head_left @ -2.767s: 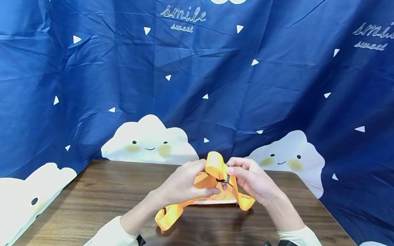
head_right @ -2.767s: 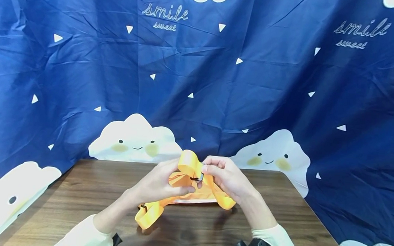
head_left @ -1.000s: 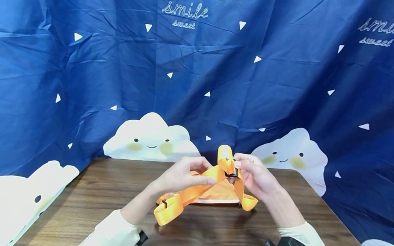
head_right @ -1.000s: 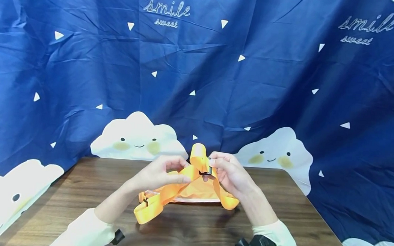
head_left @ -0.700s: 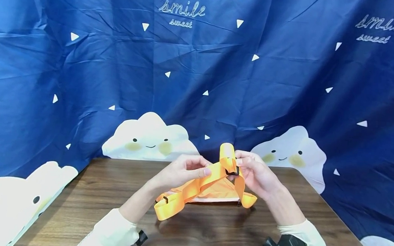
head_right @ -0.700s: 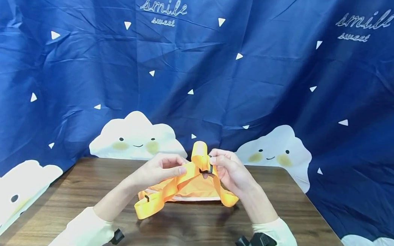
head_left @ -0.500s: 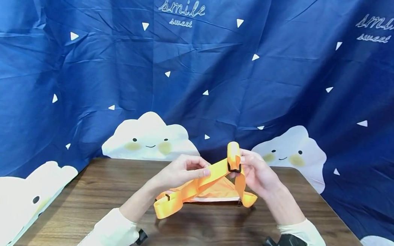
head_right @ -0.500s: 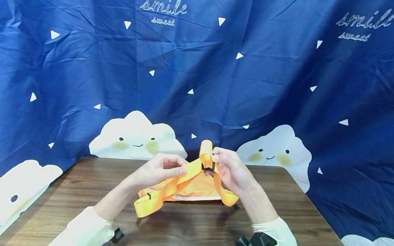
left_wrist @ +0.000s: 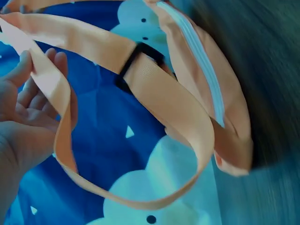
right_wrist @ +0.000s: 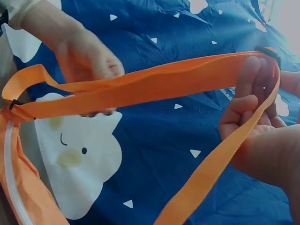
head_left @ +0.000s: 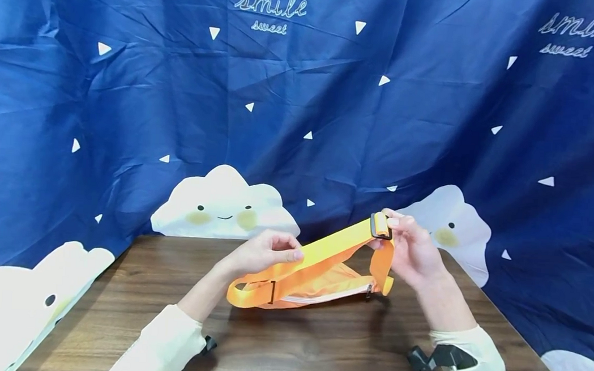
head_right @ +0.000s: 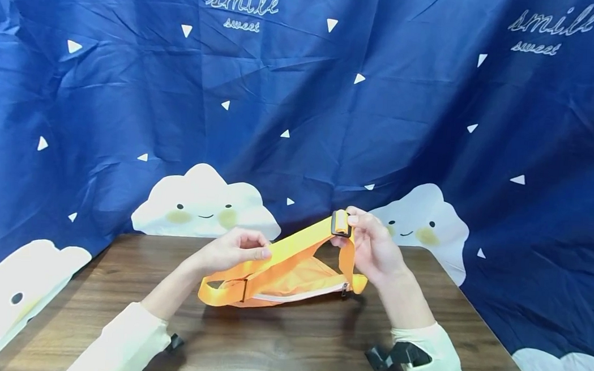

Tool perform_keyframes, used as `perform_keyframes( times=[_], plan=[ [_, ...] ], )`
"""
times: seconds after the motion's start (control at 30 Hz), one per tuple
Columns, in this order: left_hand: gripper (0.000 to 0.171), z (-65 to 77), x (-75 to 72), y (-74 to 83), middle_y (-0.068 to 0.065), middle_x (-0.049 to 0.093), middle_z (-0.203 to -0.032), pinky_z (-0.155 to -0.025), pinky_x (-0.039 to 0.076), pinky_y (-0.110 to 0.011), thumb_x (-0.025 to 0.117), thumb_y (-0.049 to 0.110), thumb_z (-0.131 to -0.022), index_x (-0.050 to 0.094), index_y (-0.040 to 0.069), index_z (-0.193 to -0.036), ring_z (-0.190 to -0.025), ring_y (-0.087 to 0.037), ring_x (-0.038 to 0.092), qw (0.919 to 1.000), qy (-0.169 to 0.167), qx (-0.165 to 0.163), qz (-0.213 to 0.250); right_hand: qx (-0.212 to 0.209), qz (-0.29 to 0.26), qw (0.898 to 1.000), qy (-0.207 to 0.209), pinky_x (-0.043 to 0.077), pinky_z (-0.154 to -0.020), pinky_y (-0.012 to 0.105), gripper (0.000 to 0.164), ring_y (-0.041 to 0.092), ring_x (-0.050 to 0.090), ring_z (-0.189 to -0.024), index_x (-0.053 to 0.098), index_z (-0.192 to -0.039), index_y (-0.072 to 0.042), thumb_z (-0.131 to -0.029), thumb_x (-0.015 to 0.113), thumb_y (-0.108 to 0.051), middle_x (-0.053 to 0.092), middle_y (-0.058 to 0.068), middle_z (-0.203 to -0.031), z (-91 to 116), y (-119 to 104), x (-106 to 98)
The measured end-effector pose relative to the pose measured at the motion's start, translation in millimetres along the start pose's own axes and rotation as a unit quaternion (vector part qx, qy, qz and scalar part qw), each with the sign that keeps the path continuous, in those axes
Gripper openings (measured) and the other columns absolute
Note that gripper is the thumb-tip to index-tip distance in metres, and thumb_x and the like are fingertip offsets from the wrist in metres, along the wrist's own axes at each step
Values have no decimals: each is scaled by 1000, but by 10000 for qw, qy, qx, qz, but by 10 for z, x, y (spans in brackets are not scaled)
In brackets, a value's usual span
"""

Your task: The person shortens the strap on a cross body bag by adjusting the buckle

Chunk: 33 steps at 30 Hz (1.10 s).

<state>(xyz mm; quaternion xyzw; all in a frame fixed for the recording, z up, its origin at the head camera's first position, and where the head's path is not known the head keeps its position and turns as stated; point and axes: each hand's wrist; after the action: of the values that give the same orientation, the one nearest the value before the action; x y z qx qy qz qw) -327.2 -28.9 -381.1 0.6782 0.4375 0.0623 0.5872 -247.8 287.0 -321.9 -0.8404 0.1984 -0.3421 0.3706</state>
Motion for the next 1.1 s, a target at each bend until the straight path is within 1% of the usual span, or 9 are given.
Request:
perform_keyframes(
  times=[0.17,0.3,0.4,0.5,0.63,0.77,0.87,0.97,1.1],
  plan=[
    [13,-3,-67,-44,-9,68,-89,-87,51,-39,73,26,-97,73,12,-98,-87,-26,61,9999,-89,-133,-46,-13,22,10000,12,44,-70,29,30,24,55,-75,64,-95,-1,-102,35,-4,65,8,-87,-14,-38,-2],
    [13,-9,-94,-9,-9,66,-89,-89,50,-38,70,23,-99,70,11,-100,-87,-26,60,9997,-240,-35,-51,15,91,9999,98,43,-68,28,31,24,55,-74,64,-94,0,-102,34,-4,65,10,-87,-50,-40,11],
    [16,-4,-75,41,-8,69,-98,-91,51,-38,66,23,-102,67,10,-111,-94,-25,63,9998,-170,35,1,27,219,9995,220,43,-67,27,34,24,55,-74,64,-92,-1,-102,32,-2,67,9,-88,-52,-38,16],
    [24,21,-19,141,-2,70,-113,-95,51,-37,62,26,-104,61,15,-125,-106,-19,64,9995,50,142,-265,50,742,9963,421,44,-65,25,35,22,58,-72,66,-91,-2,-103,32,-1,68,9,-84,-45,-11,20],
    [32,55,106,328,7,66,-123,-96,50,-34,62,28,-104,56,21,-134,-113,-11,62,9939,459,608,-802,291,1812,9799,778,46,-63,25,30,20,60,-67,69,-92,-5,-105,42,-4,68,7,-81,-55,92,42],
    [36,66,224,487,7,64,-126,-97,49,-34,65,28,-102,58,17,-135,-114,-11,62,9820,840,1258,-1129,773,2550,9596,904,49,-66,29,19,22,59,-68,70,-95,-3,-105,55,-11,67,9,-84,-86,236,87],
    [42,80,284,556,5,63,-130,-99,47,-34,71,28,-98,59,15,-136,-116,-11,60,9717,947,1586,-1469,1000,2887,9490,775,49,-67,30,18,23,59,-70,69,-97,0,-104,59,-13,66,10,-83,-110,333,116],
    [50,95,315,586,4,61,-133,-99,46,-34,77,29,-94,59,15,-138,-117,-13,60,9651,898,1753,-1724,1081,3117,9426,520,50,-68,32,19,25,59,-71,67,-98,3,-103,61,-14,64,12,-81,-125,406,138],
    [51,108,326,580,7,64,-124,-97,48,-32,81,27,-90,62,14,-136,-112,-16,61,9612,848,1965,-1739,1103,3151,9425,134,51,-73,34,21,27,59,-72,66,-102,7,-104,58,-12,64,16,-82,-127,451,156]
  ],
)
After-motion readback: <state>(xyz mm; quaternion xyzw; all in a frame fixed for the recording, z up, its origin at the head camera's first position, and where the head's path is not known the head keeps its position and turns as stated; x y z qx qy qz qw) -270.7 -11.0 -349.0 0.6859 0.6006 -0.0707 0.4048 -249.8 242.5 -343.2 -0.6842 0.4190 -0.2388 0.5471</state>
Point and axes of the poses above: each hand's wrist, its own z-axis away from the middle knuckle, its own x-axis out of the palm, y = z × x
